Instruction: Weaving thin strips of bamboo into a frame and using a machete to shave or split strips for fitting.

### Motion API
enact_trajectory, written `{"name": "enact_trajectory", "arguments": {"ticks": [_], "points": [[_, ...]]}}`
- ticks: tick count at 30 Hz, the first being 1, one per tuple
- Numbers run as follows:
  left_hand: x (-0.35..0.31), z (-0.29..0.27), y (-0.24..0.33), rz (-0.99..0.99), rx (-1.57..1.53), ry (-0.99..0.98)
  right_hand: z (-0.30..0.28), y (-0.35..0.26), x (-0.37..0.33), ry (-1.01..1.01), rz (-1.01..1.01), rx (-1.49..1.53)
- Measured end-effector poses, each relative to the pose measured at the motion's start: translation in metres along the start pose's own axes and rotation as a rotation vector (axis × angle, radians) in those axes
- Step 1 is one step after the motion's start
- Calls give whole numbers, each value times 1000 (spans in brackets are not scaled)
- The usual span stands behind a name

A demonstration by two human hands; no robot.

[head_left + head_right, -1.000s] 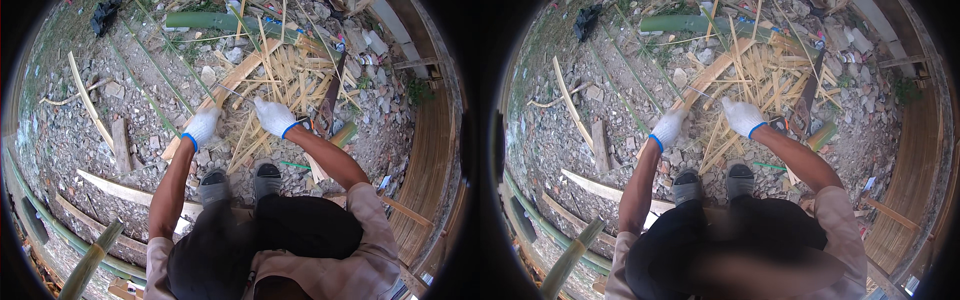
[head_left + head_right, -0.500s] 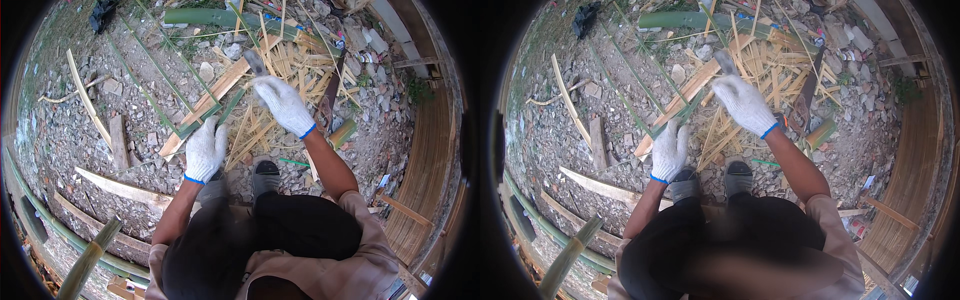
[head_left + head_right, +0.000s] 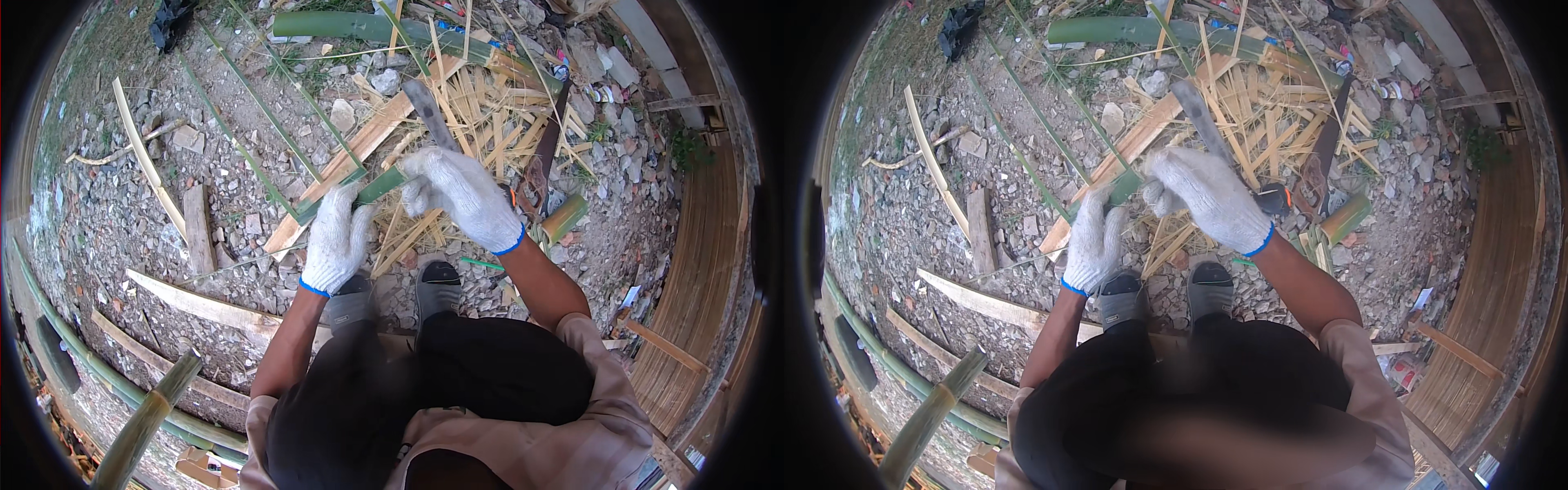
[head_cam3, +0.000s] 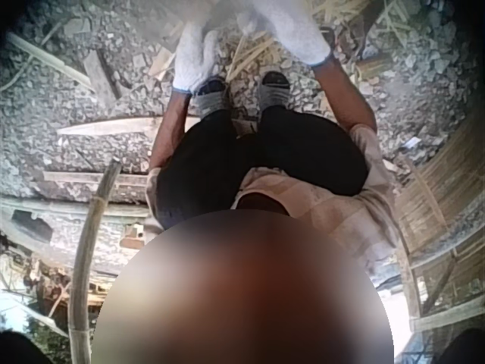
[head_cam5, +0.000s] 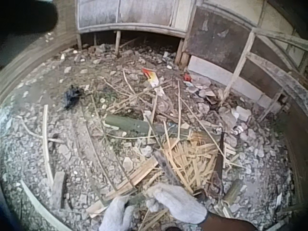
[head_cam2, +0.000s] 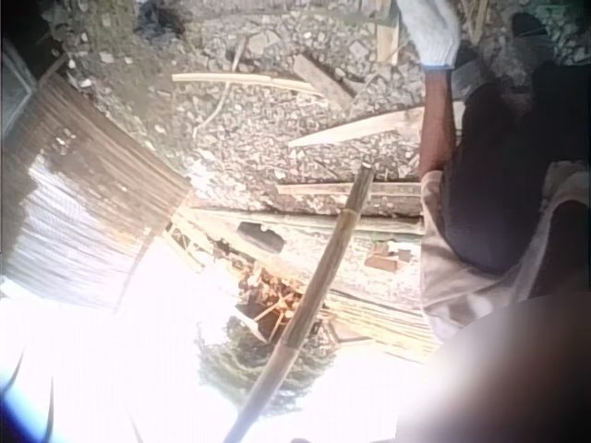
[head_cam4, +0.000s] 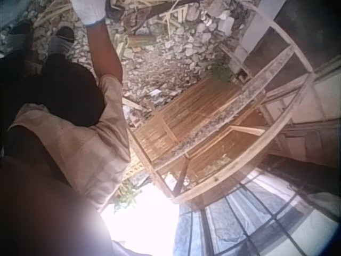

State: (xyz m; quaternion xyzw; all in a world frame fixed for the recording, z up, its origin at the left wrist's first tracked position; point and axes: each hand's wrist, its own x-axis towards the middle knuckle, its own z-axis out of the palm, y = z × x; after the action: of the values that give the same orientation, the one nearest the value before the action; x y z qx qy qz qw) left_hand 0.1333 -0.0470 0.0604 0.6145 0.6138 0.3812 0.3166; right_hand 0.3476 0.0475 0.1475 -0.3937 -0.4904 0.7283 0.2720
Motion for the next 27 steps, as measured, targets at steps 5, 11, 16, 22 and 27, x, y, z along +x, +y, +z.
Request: {"name": "enact_trajectory", "arguments": {"ticks": [5, 11, 16, 22, 27], "points": [[2, -11, 2, 58, 30, -42, 6, -14, 1, -58, 32, -208], [-8, -4, 1, -38, -304, -137, 16, 10, -4, -82, 46, -15], [-30, 44, -15, -286, -1366, -16, 38, 12, -10, -44, -11, -180], [-27, 55, 0, -364, -1475, 89, 48, 29, -13, 141, 103, -161], [-30, 57, -5, -461, -1690, 216, 21, 60, -19, 221, 100, -166]]}}
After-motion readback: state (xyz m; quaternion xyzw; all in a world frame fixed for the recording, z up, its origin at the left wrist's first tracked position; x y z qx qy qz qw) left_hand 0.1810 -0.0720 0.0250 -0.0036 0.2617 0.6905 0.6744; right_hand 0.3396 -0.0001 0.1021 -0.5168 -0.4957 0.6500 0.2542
